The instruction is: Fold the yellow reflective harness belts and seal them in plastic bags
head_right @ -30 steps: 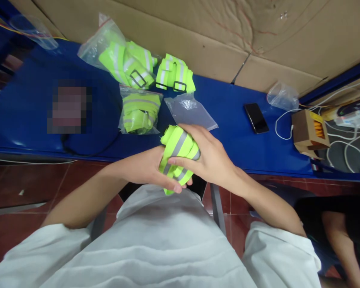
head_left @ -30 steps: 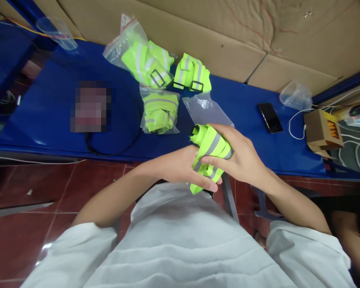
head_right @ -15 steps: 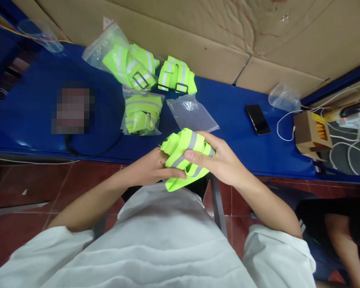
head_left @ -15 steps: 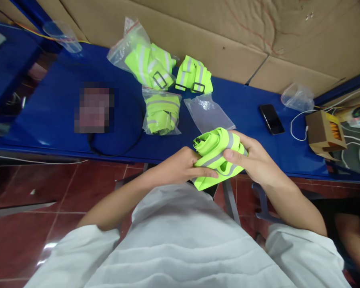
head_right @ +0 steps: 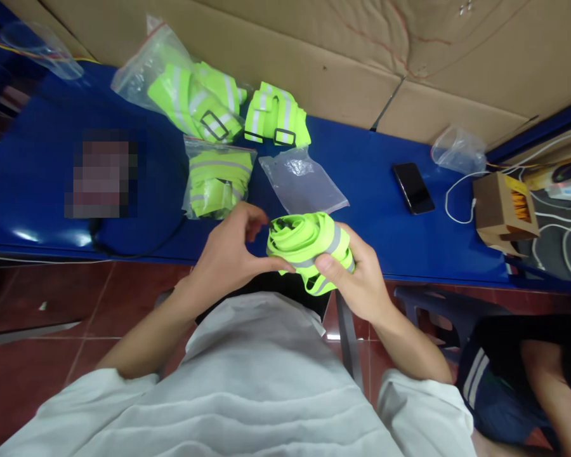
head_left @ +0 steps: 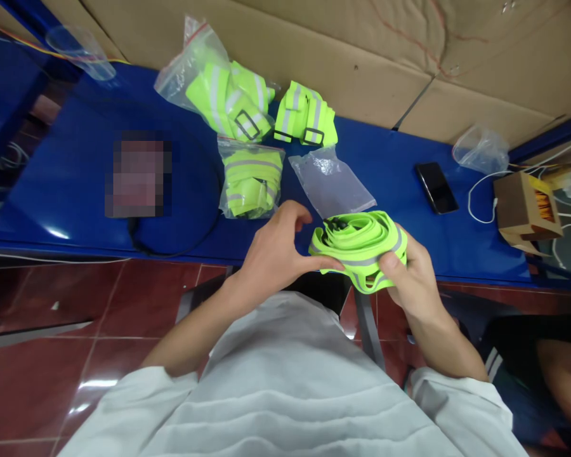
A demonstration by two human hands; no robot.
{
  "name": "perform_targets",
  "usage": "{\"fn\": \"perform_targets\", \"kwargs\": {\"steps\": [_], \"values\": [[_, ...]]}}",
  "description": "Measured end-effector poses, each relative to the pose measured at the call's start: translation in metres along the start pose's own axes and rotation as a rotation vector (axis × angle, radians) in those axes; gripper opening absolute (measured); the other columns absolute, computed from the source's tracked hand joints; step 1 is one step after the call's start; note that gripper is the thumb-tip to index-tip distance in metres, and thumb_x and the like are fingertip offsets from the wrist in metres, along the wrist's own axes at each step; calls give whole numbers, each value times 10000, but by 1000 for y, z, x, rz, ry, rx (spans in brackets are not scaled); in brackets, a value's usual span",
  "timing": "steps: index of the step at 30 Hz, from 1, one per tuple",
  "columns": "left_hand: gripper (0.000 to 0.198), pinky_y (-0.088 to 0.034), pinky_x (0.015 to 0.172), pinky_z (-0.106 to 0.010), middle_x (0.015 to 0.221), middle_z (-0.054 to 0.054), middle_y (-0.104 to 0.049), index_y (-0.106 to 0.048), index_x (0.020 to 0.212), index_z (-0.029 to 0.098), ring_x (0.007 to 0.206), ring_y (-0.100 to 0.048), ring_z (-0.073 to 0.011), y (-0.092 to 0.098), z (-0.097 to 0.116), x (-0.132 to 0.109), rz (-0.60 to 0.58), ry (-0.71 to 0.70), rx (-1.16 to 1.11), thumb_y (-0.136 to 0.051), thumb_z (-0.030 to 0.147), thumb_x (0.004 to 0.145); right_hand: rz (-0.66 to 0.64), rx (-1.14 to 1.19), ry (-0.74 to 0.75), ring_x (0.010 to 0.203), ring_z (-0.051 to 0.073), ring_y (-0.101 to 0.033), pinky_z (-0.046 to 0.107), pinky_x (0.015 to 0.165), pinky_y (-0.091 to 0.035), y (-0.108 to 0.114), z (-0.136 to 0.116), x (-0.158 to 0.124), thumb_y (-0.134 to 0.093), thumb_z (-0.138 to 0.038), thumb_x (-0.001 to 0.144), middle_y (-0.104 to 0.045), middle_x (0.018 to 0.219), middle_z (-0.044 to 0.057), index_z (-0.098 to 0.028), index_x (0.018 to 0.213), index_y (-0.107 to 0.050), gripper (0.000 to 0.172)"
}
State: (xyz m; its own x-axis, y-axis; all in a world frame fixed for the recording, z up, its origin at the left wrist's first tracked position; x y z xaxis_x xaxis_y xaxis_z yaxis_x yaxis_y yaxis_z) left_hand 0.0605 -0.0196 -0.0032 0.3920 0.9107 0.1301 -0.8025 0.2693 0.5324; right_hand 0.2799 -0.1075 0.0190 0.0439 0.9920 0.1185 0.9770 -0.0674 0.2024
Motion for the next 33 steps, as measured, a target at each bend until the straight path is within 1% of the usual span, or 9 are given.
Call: {"fn": "perform_targets", "kwargs": {"steps": [2,4,7,10,17,20,25,30,33], "values": [[706,-368,593,-248,724,65,-543,-546,892,202,616,-464,-99,-6,-3,-1,82,52,-89,-946,707,602,85,-37,45,1068,272,-753,393,894,-643,-5,8,-1,-687,-619,972,-772,1202,82,-234,1317,-703,517],[592,-411,602,-239,691,66,-553,-543,849,200,604,-480,-90,-13,-7,-3,30,53,-299,-919,637,713,167,-125,149,1125,289,-747,423,958,-639,-13,12,-4,-722,-631,942,-757,1269,95,-239,1370,-669,582],[415,-576,834,-266,972,-28,-743,-649,1021,186,880,-710,-147,-22,-9,-7,-105,45,-680,-885,473,834,202,-231,302,1112,287,-758,414,938,-652,-25,15,-7,-730,-611,945,-752,1286,107,-248,1459,-604,641],[370,-586,1043,-306,1194,-71,-748,-651,1128,197,1153,-734,-187,-24,-9,-16,-187,60,-895,-876,321,861,181,-232,361,1115,287,-750,426,937,-646,-30,18,-8,-685,-589,983,-741,1283,105,-260,1476,-585,601],[731,-602,1044,-297,1261,-34,-756,-601,1252,265,1188,-739,-199,-29,-13,-26,-241,187,-1079,-1017,195,654,24,-130,299,1485,351,-526,575,1222,-459,-30,25,-2,-746,-616,924,-570,1533,126,-274,1347,-624,557],[709,-595,1043,-318,1288,-49,-737,-618,1250,256,1201,-722,-218,-36,-18,-25,-246,195,-1047,-1018,257,665,-50,-42,217,1562,349,-458,584,1224,-461,-30,27,-2,-765,-594,918,-465,1664,130,-280,1331,-580,551],[620,-575,931,-312,1267,-84,-646,-689,1250,240,1131,-662,-220,-37,-24,-19,-271,38,-696,-975,414,729,-71,62,120,1384,311,-647,511,1150,-540,-23,33,-9,-867,-495,857,-642,1505,128,-272,1342,-581,606],[485,-569,934,-329,1207,-87,-663,-699,1324,245,1033,-668,-192,-21,-15,11,-424,-204,-389,-815,468,909,193,27,95,1182,282,-740,430,1016,-613,9,48,-17,-876,-555,822,-723,1337,121,-233,1325,-611,653],[364,-560,975,-392,1163,-99,-715,-708,1280,204,1053,-691,-237,-25,-2,38,-229,-294,31,-708,429,994,467,-208,174,1212,303,-723,448,1050,-590,39,56,-17,-919,-508,776,-719,1317,133,-203,1317,-628,686]]}}
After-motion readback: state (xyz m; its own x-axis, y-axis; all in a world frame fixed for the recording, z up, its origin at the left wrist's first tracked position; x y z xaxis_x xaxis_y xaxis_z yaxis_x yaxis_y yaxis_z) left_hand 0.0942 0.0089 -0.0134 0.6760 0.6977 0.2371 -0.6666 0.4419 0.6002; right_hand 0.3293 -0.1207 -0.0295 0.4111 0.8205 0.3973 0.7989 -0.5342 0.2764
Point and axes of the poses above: each hand's wrist, its own x-axis towards the middle knuckle, its own y-axis out of the back of the hand, z = x × y, the point moved 1 cm from there along x, towards the middle knuckle
